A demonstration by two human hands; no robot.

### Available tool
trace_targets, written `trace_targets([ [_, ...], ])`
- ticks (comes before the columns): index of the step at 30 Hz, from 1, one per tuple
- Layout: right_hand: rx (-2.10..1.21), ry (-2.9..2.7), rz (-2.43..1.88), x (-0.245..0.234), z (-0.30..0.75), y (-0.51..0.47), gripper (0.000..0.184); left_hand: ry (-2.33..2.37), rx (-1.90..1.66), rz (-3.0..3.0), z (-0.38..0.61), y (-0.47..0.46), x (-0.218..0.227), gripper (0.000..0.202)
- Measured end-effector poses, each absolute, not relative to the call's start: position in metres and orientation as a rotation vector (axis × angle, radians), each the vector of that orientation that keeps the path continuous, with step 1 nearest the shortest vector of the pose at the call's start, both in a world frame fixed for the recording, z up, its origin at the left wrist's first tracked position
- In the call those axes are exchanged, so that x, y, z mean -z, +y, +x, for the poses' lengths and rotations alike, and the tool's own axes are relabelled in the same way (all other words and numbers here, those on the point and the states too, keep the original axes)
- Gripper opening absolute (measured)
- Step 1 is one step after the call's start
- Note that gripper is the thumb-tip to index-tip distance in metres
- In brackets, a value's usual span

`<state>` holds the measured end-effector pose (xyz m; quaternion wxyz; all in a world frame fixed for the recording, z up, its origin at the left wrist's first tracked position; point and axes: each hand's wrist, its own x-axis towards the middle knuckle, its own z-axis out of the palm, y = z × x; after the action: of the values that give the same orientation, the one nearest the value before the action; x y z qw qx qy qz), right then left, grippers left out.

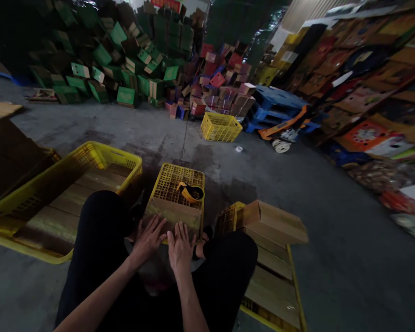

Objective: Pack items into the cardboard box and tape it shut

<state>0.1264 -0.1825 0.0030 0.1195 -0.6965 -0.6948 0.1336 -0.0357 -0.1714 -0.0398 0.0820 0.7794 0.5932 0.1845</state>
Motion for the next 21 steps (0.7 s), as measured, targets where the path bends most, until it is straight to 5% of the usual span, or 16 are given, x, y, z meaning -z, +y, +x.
trace_targets([
  [12, -0.275, -1.827, -2.237, 0.01, 0.161, -0.186, 0.082, 2.06, -0.569, 2.163, -0.044, -0.168, 0.044, 0.061],
  [21, -0.419, -2.124, -1.964, -0.014, 0.103, -0.161, 0.07, 1.572, -0.654, 2.417, -0.007, -0.159, 0.063, 0.063],
])
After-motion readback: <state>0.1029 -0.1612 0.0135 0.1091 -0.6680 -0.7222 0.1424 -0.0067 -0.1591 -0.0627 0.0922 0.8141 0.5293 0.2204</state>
